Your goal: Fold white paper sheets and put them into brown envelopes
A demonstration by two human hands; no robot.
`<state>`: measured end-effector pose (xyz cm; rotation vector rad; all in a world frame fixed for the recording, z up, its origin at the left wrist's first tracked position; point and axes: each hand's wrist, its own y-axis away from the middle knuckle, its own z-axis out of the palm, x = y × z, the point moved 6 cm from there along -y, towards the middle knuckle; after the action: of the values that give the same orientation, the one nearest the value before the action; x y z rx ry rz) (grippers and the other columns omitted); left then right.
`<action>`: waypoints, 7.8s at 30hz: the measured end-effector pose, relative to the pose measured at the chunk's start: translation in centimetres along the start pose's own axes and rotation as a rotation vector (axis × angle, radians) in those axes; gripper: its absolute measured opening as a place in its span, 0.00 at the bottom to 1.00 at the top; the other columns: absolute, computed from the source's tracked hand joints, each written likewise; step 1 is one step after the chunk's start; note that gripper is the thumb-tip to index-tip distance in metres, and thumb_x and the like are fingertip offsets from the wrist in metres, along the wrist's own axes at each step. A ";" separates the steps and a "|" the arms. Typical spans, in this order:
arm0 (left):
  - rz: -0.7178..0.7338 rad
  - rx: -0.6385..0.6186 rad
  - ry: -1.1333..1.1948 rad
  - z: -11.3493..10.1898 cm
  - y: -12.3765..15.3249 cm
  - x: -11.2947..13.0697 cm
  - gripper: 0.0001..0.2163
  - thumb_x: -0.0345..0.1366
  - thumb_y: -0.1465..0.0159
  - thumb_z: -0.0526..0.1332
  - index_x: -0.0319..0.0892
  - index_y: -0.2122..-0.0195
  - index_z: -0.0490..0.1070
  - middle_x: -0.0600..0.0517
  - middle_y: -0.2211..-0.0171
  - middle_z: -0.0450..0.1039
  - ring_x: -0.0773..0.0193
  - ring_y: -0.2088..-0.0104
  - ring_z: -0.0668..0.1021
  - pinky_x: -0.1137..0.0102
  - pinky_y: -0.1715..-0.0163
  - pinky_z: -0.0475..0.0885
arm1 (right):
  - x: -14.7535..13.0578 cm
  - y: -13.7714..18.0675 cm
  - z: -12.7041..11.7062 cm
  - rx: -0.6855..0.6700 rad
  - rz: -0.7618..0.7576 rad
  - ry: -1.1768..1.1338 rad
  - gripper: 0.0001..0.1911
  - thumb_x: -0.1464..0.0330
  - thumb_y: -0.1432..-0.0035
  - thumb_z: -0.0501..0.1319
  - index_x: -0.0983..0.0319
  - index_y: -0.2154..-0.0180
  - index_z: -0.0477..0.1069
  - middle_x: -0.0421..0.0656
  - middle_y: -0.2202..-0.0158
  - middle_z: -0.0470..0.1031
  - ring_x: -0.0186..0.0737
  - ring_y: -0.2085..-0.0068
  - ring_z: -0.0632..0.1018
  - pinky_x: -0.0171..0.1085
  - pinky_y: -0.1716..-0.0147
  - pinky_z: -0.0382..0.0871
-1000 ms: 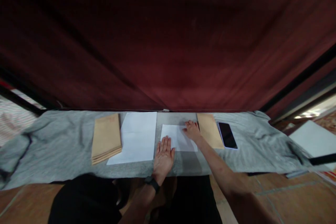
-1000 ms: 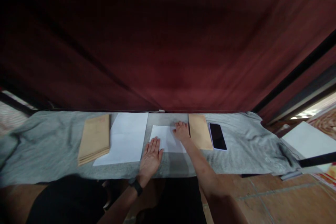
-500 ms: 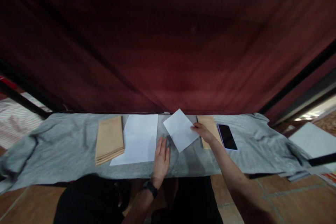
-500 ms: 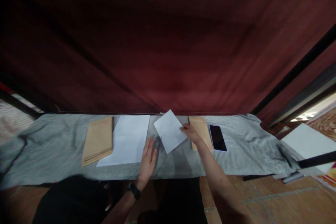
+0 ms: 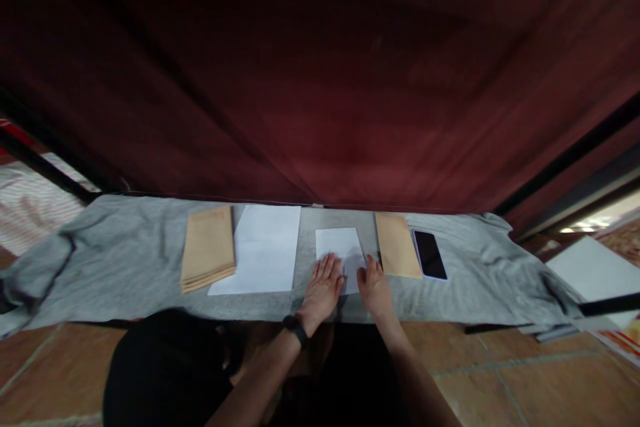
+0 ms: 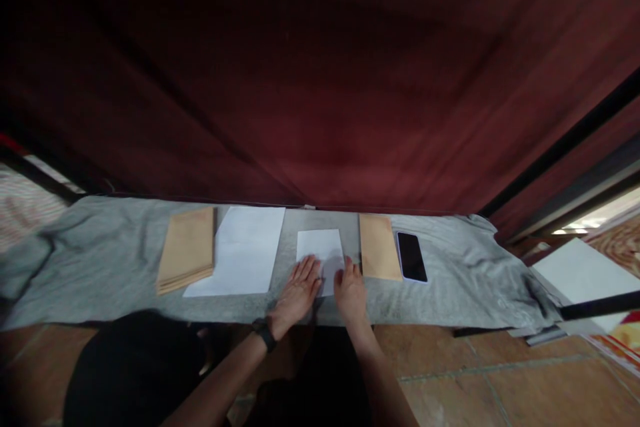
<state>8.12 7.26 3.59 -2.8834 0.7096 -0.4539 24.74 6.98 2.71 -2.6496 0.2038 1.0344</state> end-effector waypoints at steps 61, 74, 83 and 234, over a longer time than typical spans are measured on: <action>0.104 -0.158 -0.091 -2.6 3.1 1.7 0.17 0.23 0.33 0.53 0.38 0.45 0.71 0.39 0.42 0.72 0.52 0.40 0.73 0.55 0.41 0.67 | -0.3 4.5 -1.4 -0.212 -0.522 0.094 0.20 0.65 0.31 0.55 0.57 0.40 0.69 0.48 0.39 0.72 0.48 0.38 0.72 0.56 0.35 0.59; -0.096 0.086 0.463 -3.4 6.5 -3.5 0.09 0.29 0.33 0.59 0.41 0.55 0.77 0.44 0.48 0.77 0.55 0.46 0.77 0.58 0.44 0.71 | 0.8 4.9 -2.8 -0.267 -0.366 -0.174 0.11 0.62 0.34 0.60 0.53 0.54 0.79 0.44 0.51 0.81 0.48 0.49 0.79 0.53 0.45 0.70; -0.244 0.103 0.520 -3.4 4.8 -4.8 0.08 0.34 0.32 0.59 0.41 0.68 0.75 0.47 0.64 0.78 0.57 0.60 0.79 0.64 0.57 0.74 | 1.1 2.8 -2.2 -0.163 -0.230 -0.101 0.16 0.59 0.32 0.54 0.58 0.56 0.78 0.48 0.58 0.81 0.48 0.54 0.80 0.47 0.51 0.72; -0.290 -0.011 -0.037 0.4 -0.9 -2.0 0.28 0.38 0.30 0.48 0.30 0.31 0.52 0.37 0.29 0.49 0.51 0.28 0.51 0.51 0.30 0.46 | -3.1 -1.1 4.9 -0.039 -0.370 0.526 0.28 0.64 0.27 0.44 0.68 0.32 0.55 0.55 0.31 0.58 0.49 0.32 0.61 0.52 0.34 0.51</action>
<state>6.89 9.01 2.90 -3.0072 0.2881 -0.4283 19.60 9.65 1.57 -2.7911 -0.1984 0.2222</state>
